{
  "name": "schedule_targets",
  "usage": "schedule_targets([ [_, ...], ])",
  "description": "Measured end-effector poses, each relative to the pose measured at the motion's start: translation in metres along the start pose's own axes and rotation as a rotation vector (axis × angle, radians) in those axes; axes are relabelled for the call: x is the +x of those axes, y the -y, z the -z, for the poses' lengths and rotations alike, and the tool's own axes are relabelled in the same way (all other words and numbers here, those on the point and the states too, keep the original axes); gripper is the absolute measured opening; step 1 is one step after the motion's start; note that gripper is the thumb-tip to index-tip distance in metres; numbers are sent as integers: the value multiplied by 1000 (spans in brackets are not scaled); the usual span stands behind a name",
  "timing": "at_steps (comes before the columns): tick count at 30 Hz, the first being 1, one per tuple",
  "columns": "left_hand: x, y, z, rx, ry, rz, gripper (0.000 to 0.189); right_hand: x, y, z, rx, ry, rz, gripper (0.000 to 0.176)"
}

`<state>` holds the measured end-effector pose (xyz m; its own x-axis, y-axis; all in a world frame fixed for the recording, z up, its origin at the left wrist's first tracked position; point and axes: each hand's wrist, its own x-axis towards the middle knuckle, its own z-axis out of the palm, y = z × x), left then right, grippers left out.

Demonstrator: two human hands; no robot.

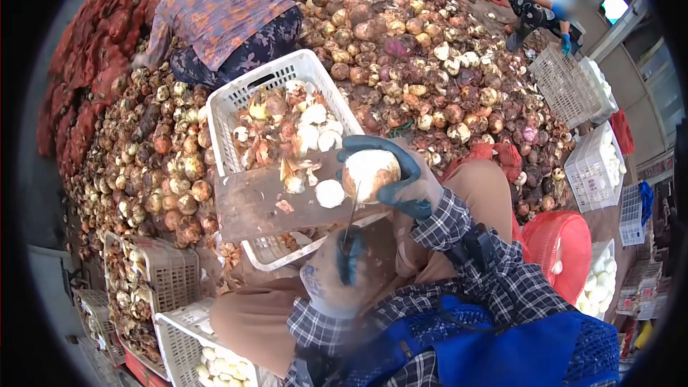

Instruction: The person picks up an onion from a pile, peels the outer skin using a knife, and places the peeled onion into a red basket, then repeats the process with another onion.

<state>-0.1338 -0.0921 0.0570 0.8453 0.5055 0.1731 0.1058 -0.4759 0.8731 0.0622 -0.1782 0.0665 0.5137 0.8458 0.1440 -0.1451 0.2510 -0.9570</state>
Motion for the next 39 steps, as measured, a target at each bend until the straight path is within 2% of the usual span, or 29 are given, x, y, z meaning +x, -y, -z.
schedule_targets([
  [1,1,-1,-1,-11,-9,31,42,0,0,1,11,14,3,77],
  [3,0,3,-5,-55,-12,61,40,1,-1,1,35,40,13,80],
  [9,4,-3,-3,-16,-29,103,35,2,2,3,-311,69,167,77],
  [10,5,-5,-2,8,-27,106,34,2,1,2,-203,41,127,77],
  [13,3,2,-9,14,-62,-65,23,-1,-5,-1,121,-40,22,77],
  [15,-2,6,-15,36,-36,-43,22,-2,-12,2,347,-85,-26,75],
  [20,-3,0,-22,226,49,63,21,0,-14,3,472,-106,12,87],
  [23,-5,6,-22,26,-48,48,24,-1,-18,4,411,-158,37,87],
  [26,2,0,-18,92,-97,-54,30,-2,-7,-7,276,-215,41,71],
  [29,4,-2,-18,212,-99,-47,49,-17,-18,-5,404,-263,-25,71],
  [32,8,-1,-23,349,-171,-74,51,-15,-6,-21,399,-346,-46,70],
  [35,12,-14,-18,462,-162,11,36,-17,-9,-24,416,-375,12,70],
  [38,13,22,-21,393,-269,61,43,-13,-1,-29,143,-387,30,69],
  [39,12,27,-21,284,-268,82,43,-14,-3,-27,217,-371,12,68],
])
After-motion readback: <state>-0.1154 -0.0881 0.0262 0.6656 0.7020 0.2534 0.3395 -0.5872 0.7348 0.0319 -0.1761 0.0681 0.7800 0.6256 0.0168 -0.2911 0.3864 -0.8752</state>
